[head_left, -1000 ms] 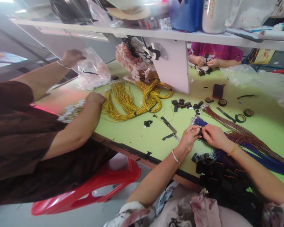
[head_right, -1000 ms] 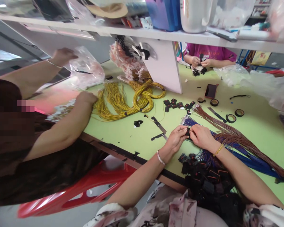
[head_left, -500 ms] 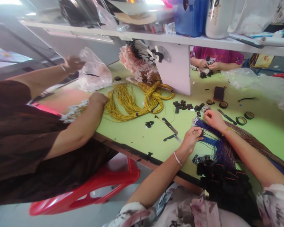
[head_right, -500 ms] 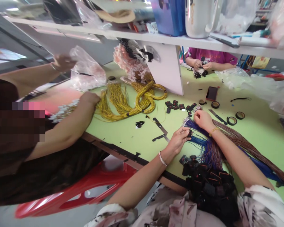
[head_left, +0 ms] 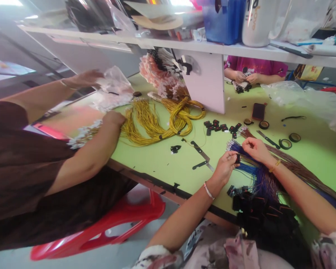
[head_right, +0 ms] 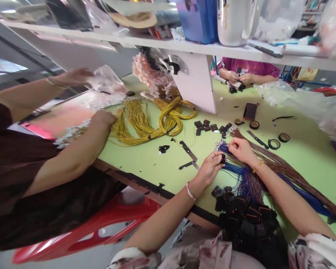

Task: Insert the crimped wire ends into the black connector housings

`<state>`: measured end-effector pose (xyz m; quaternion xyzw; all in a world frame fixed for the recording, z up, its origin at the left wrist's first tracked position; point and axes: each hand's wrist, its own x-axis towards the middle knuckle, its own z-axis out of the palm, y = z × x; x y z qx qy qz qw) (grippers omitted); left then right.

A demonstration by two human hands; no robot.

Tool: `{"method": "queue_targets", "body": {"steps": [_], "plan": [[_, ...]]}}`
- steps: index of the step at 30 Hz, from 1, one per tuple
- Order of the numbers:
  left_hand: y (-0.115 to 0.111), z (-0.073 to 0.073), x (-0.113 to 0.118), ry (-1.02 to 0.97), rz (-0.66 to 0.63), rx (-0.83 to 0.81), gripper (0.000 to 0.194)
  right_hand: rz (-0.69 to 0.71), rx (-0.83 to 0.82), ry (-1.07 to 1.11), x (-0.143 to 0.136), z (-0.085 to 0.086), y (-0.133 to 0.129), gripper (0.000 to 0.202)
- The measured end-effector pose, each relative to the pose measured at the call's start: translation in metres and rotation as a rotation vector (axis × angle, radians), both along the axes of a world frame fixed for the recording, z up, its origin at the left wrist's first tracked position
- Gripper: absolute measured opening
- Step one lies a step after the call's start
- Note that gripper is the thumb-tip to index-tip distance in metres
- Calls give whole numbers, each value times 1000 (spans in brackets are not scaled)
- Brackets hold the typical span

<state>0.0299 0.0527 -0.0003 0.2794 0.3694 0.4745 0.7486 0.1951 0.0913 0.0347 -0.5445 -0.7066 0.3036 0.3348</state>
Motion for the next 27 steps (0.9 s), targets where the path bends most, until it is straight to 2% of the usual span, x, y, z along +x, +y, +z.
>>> {"method": "queue_targets", "body": {"steps": [4,7,12,18,27], "plan": [[2,-3,0,-63,-14,-10,29,6,-42,26,-3,-4,-28,13],[3,-6,0,-87,-21,-15,27,-14,-8,-3,-4,-11,-38,12],[3,-8,0,-88,-20,-15,23,-45,66,-78,-6,-12,-43,11],[2,-7,-1,-87,-24,-22,21,-81,65,-148,-10,-6,-46,11],[1,-7,-1,-16,-14,-4,24,-124,91,-197,-12,-7,-48,11]]}}
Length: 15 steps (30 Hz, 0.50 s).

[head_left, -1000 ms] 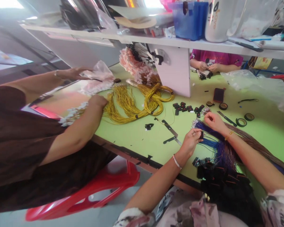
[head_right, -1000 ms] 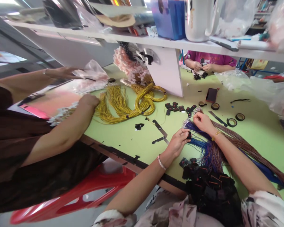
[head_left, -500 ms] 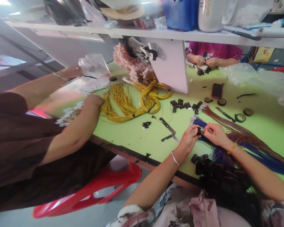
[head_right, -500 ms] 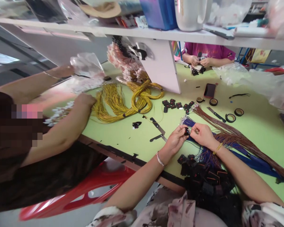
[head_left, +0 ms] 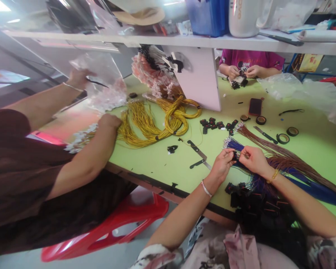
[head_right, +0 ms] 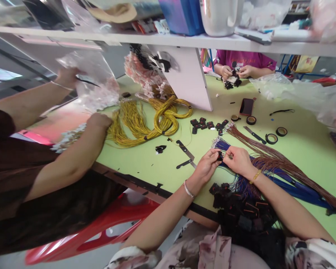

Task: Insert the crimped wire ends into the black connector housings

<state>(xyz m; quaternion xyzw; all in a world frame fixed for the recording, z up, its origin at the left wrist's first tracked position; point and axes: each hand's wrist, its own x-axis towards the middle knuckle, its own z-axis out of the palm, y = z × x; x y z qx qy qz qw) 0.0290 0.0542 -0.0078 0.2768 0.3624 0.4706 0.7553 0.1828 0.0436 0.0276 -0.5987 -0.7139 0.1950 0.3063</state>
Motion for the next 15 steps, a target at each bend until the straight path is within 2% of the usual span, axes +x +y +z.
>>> {"method": "queue_targets", "body": {"steps": [5,11,15], "plan": [[-4,0,3,89,15,32,27,32,24,-32,-3,0,-1,13],[-6,2,4,108,26,13,28,168,-26,27,5,-2,1,12],[-4,-1,5,141,29,26,27,140,-48,43,4,-6,1,13]]}}
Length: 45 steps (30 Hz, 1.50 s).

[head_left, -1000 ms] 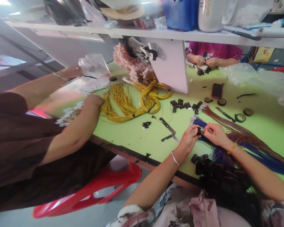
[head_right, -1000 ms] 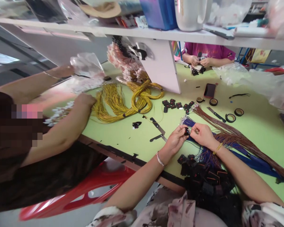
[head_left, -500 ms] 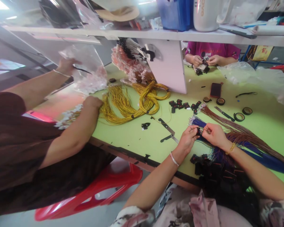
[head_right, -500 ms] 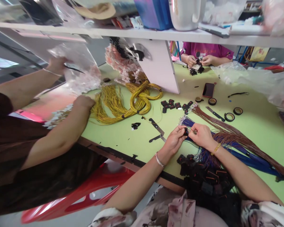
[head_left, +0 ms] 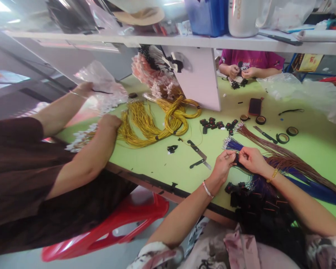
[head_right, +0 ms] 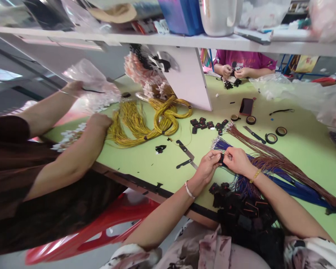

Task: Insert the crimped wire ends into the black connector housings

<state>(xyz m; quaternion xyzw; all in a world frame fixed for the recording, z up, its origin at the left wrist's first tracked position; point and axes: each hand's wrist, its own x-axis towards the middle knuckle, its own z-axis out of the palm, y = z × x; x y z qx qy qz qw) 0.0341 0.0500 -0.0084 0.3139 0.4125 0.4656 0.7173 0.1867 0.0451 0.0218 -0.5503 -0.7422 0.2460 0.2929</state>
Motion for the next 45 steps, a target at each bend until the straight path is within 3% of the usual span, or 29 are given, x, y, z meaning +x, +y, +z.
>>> {"method": "queue_targets", "body": {"steps": [3,5,8,10,12,14,19,22,26,28,30,32,34,37,42,45], "plan": [[-1,2,1,62,-7,36,27,5,-47,45,3,2,3,15],[-7,11,1,154,1,147,24,40,-145,121,10,9,7,18],[-27,34,4,381,-27,496,17,155,-322,215,21,22,12,25],[-46,48,11,483,-201,781,17,296,-382,175,22,27,12,24],[-64,56,21,484,-474,1025,22,400,-361,31,15,26,8,19],[-80,56,32,450,-628,1164,25,376,-261,-174,3,20,2,15],[-92,47,40,415,-669,1294,34,226,-32,-509,-15,-4,-8,14],[-68,43,24,468,-624,1278,27,271,-31,-539,-15,-12,-10,10],[11,34,-3,673,-145,1011,26,304,-23,-490,-12,-9,-14,7],[59,27,-12,772,-6,922,30,295,-16,-409,-10,-3,-17,8],[99,20,-15,831,-16,905,34,297,-56,-286,-9,1,-20,8],[125,14,-13,875,-161,927,35,284,-105,-151,-7,2,-21,7],[138,9,-11,935,-299,947,29,237,-148,-28,-5,1,-21,7],[139,6,-13,1017,-352,952,20,156,-198,152,-4,-2,-18,8],[128,4,-26,1070,-261,859,12,75,-252,346,-3,-8,-10,17],[123,2,-30,932,-129,758,12,77,-263,387,-5,-11,-7,20]]}}
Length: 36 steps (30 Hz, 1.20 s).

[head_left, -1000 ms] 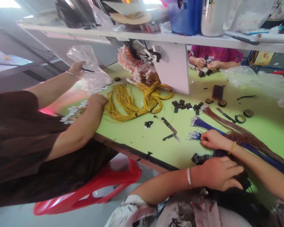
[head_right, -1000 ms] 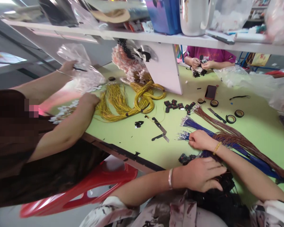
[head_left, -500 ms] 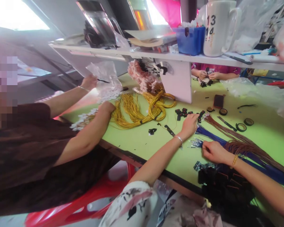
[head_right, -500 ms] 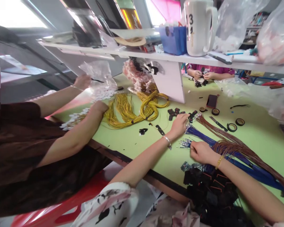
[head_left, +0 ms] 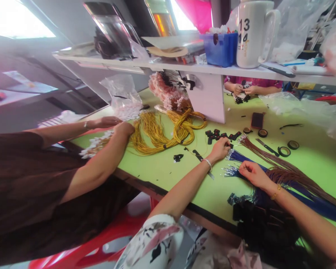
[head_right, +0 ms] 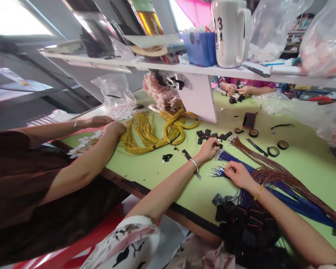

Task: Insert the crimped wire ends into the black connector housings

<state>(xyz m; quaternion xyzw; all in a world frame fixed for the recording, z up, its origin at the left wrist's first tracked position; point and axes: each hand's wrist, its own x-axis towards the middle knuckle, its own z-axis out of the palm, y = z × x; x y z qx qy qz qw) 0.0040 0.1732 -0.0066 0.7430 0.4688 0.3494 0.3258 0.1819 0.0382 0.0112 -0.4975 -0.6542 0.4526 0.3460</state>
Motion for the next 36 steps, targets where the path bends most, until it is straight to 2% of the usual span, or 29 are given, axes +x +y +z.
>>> {"method": "queue_targets", "body": {"steps": [3,6,8,13,17,21,23,28,32,36], "plan": [[-5,2,-3,-311,95,-128,15,4,-2,15,-1,-1,0,20],[-14,11,-12,-566,152,-252,23,-10,2,11,0,0,-1,18],[-26,17,-20,-617,139,-333,25,-21,11,-1,0,0,-3,15],[-67,25,-34,-677,-34,-562,26,-45,48,-27,-2,4,-7,9],[-94,22,-31,-717,-124,-721,27,-59,105,-77,-5,7,-11,7],[-107,21,-19,-786,-128,-881,27,-103,194,-124,-5,7,-13,6],[-111,22,-12,-818,-110,-907,25,-133,221,-140,-4,6,-13,5],[-119,22,-1,-882,-79,-847,23,-159,274,-214,-4,7,-14,6],[-121,15,1,-1007,-110,-881,28,-150,340,-273,-6,10,-14,6],[-120,10,0,-1030,-151,-892,27,-132,400,-318,-7,12,-14,6]]}}
